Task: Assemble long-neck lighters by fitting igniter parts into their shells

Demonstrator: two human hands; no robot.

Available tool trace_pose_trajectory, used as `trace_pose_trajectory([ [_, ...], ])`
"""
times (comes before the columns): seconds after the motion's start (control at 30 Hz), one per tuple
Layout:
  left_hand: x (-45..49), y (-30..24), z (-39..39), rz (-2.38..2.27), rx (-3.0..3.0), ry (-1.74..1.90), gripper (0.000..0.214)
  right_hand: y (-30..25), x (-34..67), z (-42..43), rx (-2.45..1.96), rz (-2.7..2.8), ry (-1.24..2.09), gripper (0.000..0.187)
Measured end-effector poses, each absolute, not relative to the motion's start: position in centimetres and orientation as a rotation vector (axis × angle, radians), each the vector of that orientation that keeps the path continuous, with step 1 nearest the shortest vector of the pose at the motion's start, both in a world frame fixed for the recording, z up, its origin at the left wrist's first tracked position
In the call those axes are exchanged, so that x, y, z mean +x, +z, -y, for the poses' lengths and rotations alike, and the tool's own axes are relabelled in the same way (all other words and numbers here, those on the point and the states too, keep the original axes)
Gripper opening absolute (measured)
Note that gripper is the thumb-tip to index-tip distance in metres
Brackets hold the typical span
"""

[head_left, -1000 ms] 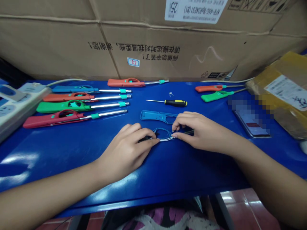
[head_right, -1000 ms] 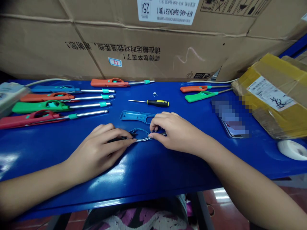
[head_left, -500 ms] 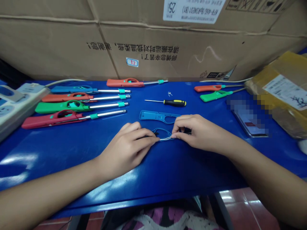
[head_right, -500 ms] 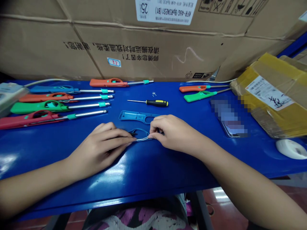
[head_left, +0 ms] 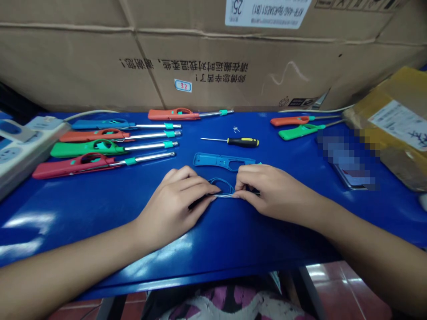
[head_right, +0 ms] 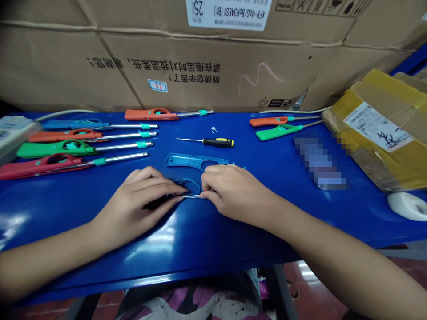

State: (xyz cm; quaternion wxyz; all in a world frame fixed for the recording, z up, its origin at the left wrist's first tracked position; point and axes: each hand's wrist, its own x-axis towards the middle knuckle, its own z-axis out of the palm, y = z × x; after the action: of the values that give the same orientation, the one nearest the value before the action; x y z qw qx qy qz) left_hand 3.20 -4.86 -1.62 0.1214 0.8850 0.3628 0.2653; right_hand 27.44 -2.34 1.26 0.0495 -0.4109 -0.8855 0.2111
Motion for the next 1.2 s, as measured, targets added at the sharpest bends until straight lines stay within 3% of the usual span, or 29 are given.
trace_pose_trajectory([
  [0.6,3.1,-1.4,5.1,-1.108,2.529,0.855,0.016,1.2,26.8,3.4,-1.272,2.789,0.387,0.014],
  [1.0,3.4,-0.8,5.1,-1.186,2.551,0.673,0.01,0.9,26.5,3.7,-1.24,2.769,0.34,0.013],
  [1.2,3.2,-1.1,5.0,-1.01,2.593,0.657,0.011,1.1,26.4,3.8,-1.31,2.739,0.391,0.013],
])
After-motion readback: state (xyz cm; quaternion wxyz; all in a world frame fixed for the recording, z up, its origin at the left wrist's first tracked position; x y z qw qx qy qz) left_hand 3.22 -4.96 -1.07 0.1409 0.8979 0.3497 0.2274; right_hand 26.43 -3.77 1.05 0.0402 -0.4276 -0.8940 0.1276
